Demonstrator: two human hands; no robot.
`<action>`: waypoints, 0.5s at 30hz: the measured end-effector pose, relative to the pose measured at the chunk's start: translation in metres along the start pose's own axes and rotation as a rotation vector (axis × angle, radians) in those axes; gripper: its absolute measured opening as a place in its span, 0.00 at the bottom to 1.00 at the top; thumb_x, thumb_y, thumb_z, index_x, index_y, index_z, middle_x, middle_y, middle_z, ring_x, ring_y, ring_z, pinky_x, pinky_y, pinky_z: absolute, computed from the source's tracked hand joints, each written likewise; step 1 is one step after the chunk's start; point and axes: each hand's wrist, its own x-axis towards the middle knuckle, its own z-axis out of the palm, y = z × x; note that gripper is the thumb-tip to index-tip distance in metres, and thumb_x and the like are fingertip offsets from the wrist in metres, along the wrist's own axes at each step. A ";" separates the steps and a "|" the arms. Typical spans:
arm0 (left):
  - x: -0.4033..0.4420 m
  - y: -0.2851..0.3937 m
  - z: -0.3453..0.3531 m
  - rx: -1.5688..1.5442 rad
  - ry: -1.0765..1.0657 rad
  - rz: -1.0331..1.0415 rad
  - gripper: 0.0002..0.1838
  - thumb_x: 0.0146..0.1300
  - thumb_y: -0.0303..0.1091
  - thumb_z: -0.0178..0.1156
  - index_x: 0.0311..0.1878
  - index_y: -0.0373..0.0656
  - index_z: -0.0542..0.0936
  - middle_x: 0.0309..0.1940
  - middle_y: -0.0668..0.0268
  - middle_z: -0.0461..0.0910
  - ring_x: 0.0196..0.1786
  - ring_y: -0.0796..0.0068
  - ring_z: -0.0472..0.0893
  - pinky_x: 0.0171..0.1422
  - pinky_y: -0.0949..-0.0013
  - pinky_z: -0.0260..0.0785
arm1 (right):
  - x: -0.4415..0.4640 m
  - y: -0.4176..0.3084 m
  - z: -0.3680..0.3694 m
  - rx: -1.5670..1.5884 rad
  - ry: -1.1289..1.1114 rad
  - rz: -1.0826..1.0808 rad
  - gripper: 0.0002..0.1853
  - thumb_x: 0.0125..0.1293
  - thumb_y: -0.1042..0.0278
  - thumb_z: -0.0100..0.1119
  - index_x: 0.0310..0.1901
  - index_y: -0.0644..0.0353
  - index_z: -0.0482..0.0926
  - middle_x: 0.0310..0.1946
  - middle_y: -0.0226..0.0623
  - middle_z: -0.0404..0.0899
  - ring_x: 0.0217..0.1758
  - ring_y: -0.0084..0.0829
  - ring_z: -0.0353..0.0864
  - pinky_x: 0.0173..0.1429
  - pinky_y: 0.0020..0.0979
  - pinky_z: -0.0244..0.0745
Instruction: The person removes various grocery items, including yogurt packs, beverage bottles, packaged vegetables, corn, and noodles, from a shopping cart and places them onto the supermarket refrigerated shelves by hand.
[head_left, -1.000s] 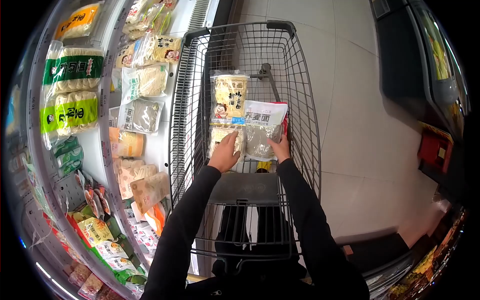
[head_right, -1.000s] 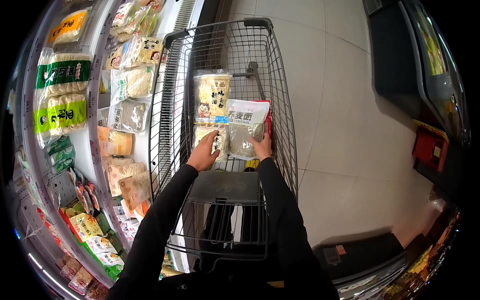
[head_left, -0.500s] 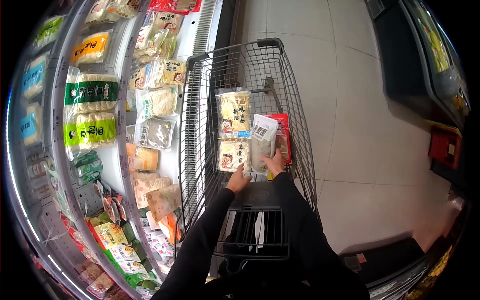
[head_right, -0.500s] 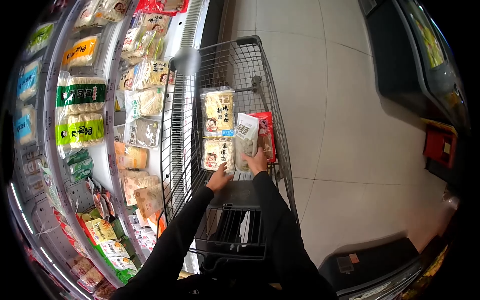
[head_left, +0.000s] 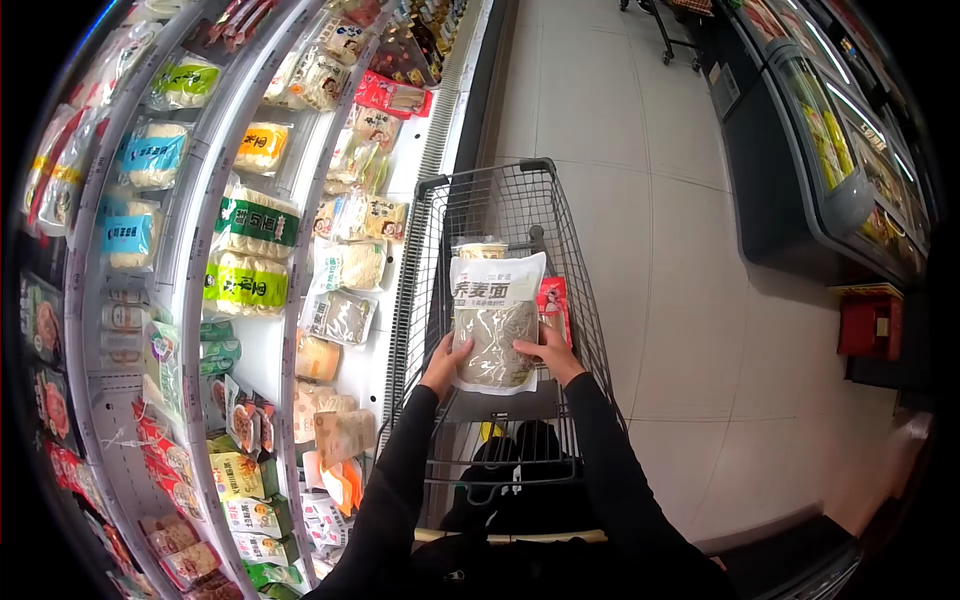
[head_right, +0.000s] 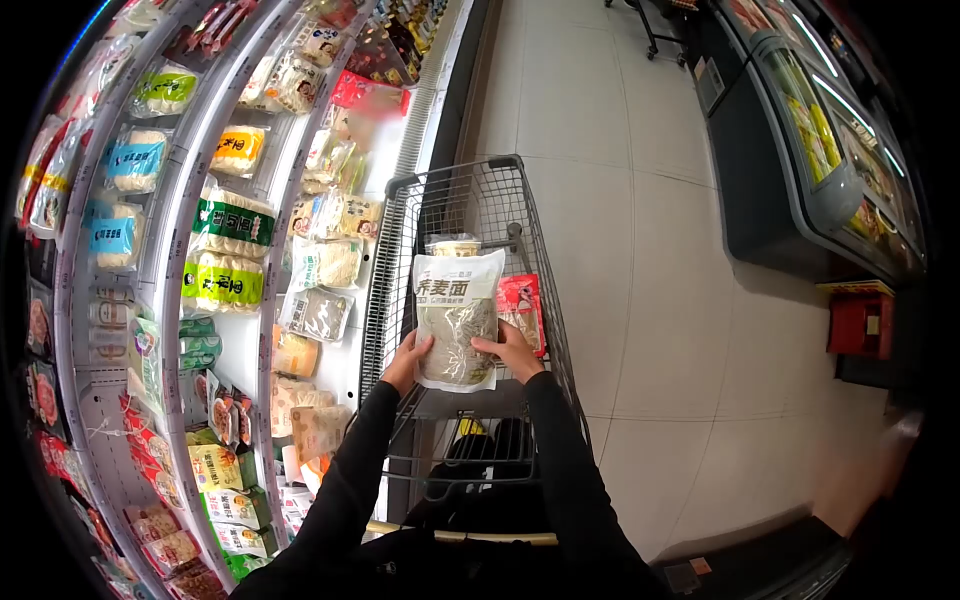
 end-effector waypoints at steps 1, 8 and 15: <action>-0.005 0.006 -0.004 -0.079 -0.051 -0.050 0.35 0.70 0.43 0.67 0.73 0.35 0.66 0.62 0.58 0.78 0.64 0.67 0.78 0.70 0.63 0.70 | -0.005 -0.009 0.006 -0.008 -0.015 -0.004 0.37 0.62 0.59 0.74 0.69 0.66 0.71 0.60 0.41 0.80 0.62 0.34 0.79 0.68 0.34 0.70; -0.071 0.047 0.009 0.234 -0.047 0.092 0.38 0.62 0.35 0.74 0.70 0.31 0.68 0.58 0.55 0.80 0.60 0.67 0.81 0.65 0.66 0.74 | -0.022 0.008 0.037 0.012 -0.058 -0.090 0.42 0.68 0.59 0.70 0.75 0.67 0.56 0.71 0.44 0.68 0.73 0.33 0.67 0.76 0.34 0.61; -0.085 0.050 0.018 0.119 0.043 0.176 0.33 0.63 0.32 0.73 0.66 0.30 0.70 0.55 0.56 0.83 0.54 0.70 0.84 0.59 0.67 0.78 | -0.022 -0.009 0.049 -0.172 -0.011 -0.183 0.44 0.68 0.59 0.70 0.76 0.67 0.55 0.71 0.44 0.67 0.73 0.32 0.67 0.76 0.34 0.60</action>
